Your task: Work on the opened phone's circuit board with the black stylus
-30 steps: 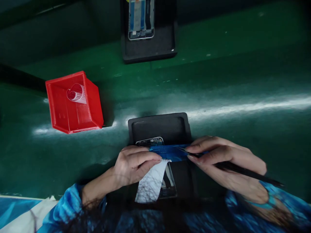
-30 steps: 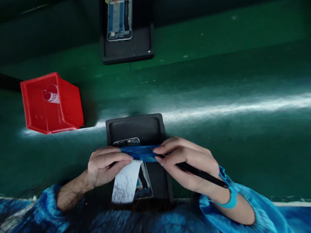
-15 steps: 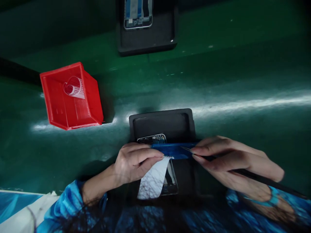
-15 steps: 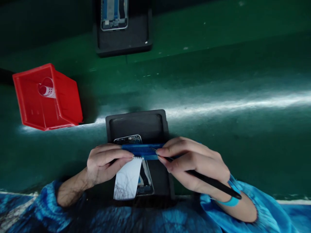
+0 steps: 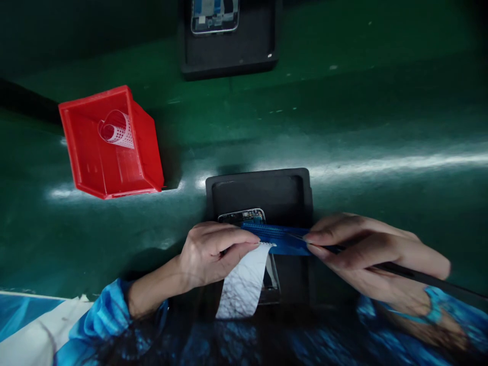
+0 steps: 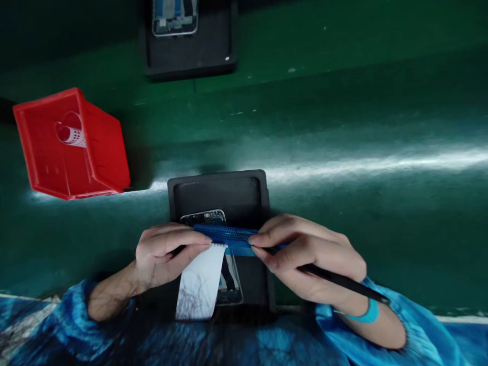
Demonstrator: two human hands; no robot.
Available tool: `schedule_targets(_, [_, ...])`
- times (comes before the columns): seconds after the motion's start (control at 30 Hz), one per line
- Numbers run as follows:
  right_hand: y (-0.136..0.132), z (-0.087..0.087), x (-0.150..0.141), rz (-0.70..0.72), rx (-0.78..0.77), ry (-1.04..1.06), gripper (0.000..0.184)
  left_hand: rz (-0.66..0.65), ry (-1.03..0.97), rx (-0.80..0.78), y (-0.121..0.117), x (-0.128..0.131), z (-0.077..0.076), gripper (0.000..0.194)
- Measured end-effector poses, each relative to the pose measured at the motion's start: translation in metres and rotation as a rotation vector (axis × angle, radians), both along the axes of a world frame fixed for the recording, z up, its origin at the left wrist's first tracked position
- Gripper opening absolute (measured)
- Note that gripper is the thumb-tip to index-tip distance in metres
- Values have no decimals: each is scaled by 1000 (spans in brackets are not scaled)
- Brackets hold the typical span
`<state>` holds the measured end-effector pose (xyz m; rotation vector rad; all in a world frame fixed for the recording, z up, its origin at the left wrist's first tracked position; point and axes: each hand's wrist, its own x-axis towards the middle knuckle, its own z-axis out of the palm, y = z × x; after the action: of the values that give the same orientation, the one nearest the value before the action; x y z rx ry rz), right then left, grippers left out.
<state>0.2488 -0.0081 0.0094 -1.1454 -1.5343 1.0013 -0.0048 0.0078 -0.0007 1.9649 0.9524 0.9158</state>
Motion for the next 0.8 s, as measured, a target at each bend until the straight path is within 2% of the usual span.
schedule_targets(0.07, [0,-2,2,81,70,-13,28,1,7,2,0,0,0,4])
schedule_targets(0.13, [-1,-5,4,76,87,-12,29,0,13,1,0,0,0,4])
schedule_targets(0.4, [-1,-9,1,-11,-67,138,34,-36,4,-15,0,-3,-2,5])
schedule_targets(0.53, [0,-5,0,-81,-186,206,34,-38,12,37,-6,-3,-5,3])
schedule_targets(0.7, [5,3,-4,-109,-254,188,33,-244,13,107,-24,0,-7,9])
schedule_targets(0.8, [8,2,-13,-103,-304,108,31,-134,-3,157,-32,3,-11,7])
